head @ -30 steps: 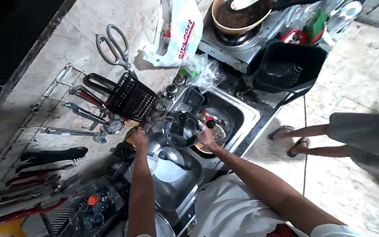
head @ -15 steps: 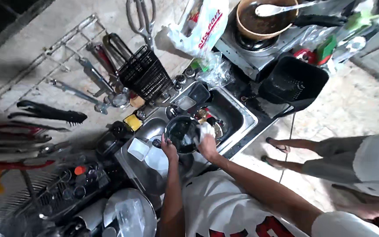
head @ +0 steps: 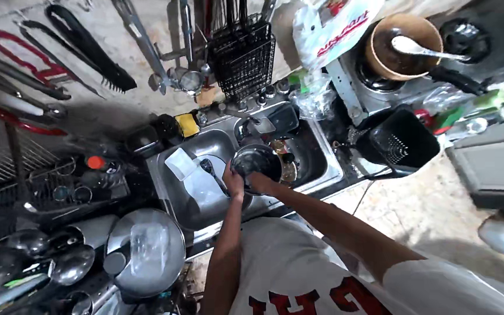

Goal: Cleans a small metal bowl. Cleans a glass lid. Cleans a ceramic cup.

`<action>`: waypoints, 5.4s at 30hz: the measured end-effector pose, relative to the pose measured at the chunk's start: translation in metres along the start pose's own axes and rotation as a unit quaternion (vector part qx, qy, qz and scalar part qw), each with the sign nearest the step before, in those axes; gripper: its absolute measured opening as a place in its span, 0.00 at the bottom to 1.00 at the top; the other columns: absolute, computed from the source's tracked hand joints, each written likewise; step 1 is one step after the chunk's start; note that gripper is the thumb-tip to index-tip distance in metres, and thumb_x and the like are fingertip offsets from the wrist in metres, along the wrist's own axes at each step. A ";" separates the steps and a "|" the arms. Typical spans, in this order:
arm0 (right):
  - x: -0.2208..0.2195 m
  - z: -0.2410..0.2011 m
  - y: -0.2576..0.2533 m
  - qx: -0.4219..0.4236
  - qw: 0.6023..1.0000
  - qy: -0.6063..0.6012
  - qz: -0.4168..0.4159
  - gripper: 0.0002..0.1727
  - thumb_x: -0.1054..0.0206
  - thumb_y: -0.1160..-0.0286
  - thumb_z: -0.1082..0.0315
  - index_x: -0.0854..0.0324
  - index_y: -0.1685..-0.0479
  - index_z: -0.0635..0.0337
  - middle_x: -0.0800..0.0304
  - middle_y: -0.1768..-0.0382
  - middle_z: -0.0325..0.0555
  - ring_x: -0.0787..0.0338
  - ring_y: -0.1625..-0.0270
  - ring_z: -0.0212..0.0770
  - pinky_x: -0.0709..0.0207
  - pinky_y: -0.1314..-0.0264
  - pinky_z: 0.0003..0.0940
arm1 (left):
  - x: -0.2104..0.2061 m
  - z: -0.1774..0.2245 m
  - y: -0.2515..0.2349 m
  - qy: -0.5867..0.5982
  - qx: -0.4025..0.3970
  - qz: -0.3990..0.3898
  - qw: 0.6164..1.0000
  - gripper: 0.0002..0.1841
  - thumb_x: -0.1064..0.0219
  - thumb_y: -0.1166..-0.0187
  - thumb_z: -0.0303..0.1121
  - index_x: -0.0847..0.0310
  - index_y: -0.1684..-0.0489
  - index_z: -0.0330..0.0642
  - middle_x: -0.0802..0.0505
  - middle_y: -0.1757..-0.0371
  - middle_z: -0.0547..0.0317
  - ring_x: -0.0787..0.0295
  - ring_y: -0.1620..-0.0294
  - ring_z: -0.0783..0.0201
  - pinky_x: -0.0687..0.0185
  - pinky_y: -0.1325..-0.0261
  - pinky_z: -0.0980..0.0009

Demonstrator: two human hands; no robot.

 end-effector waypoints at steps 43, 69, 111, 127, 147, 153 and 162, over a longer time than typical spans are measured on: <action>-0.002 -0.007 0.038 0.025 0.990 -0.001 -0.140 0.25 0.52 0.06 0.58 0.20 0.31 0.68 0.15 0.33 0.69 0.19 0.26 0.67 0.32 0.22 0.68 | -0.016 0.004 -0.001 -0.036 0.032 -0.045 0.998 0.25 0.44 0.17 0.21 0.22 0.21 0.48 0.09 0.33 0.47 0.12 0.32 0.51 0.20 0.27 0.48; 0.029 0.031 0.040 -0.103 0.980 0.111 -0.127 0.28 0.44 0.13 0.49 0.16 0.39 0.68 0.17 0.32 0.71 0.19 0.27 0.72 0.28 0.31 0.77 | -0.005 0.003 -0.011 -0.017 0.003 -0.001 1.000 0.23 0.42 0.18 0.20 0.19 0.25 0.46 0.08 0.34 0.50 0.11 0.34 0.55 0.18 0.28 0.51; 0.017 -0.003 -0.012 0.006 0.869 -0.482 0.111 0.22 0.45 0.11 0.59 0.21 0.24 0.59 0.13 0.30 0.49 0.15 0.28 0.38 0.24 0.21 0.41 | -0.018 0.002 -0.003 0.013 -0.004 -0.009 1.000 0.19 0.46 0.08 0.36 0.20 0.26 0.38 0.09 0.36 0.45 0.11 0.34 0.57 0.19 0.26 0.56; 0.037 0.013 0.003 -0.025 0.689 -0.702 0.178 0.25 0.44 0.09 0.58 0.31 0.19 0.61 0.14 0.31 0.53 0.14 0.31 0.41 0.21 0.26 0.40 | -0.026 0.015 0.000 -0.072 -0.026 -0.044 0.996 0.23 0.51 0.06 0.35 0.27 0.20 0.32 0.13 0.29 0.38 0.16 0.27 0.50 0.26 0.20 0.54; 0.046 0.091 0.039 -0.219 0.969 -0.109 0.044 0.20 0.43 0.15 0.77 0.26 0.28 0.80 0.24 0.24 0.73 0.26 0.19 0.70 0.34 0.16 0.64 | -0.040 0.030 -0.007 -0.126 -0.062 -0.047 0.989 0.18 0.44 0.09 0.31 0.18 0.29 0.36 0.06 0.40 0.44 0.09 0.37 0.54 0.20 0.27 0.56; 0.016 0.045 0.060 -0.178 0.970 0.048 -0.160 0.24 0.41 0.15 0.59 0.16 0.43 0.77 0.17 0.35 0.76 0.20 0.29 0.74 0.31 0.30 0.78 | -0.038 0.030 -0.007 -0.140 -0.068 -0.033 0.987 0.18 0.44 0.09 0.32 0.18 0.29 0.34 0.06 0.41 0.41 0.08 0.38 0.50 0.20 0.27 0.53; 0.028 0.028 0.003 -0.100 0.995 -0.016 -0.017 0.24 0.42 0.14 0.60 0.21 0.30 0.71 0.20 0.29 0.73 0.22 0.24 0.74 0.33 0.26 0.79 | -0.037 0.028 -0.007 -0.128 -0.047 -0.055 0.989 0.20 0.46 0.08 0.34 0.20 0.26 0.34 0.07 0.39 0.39 0.10 0.35 0.50 0.21 0.26 0.53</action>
Point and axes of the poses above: each hand's wrist, its own y-axis away from the middle knuckle, its own x-axis out of the back of the hand, z = x × y, the point moved 9 cm from there along -y, towards the middle knuckle
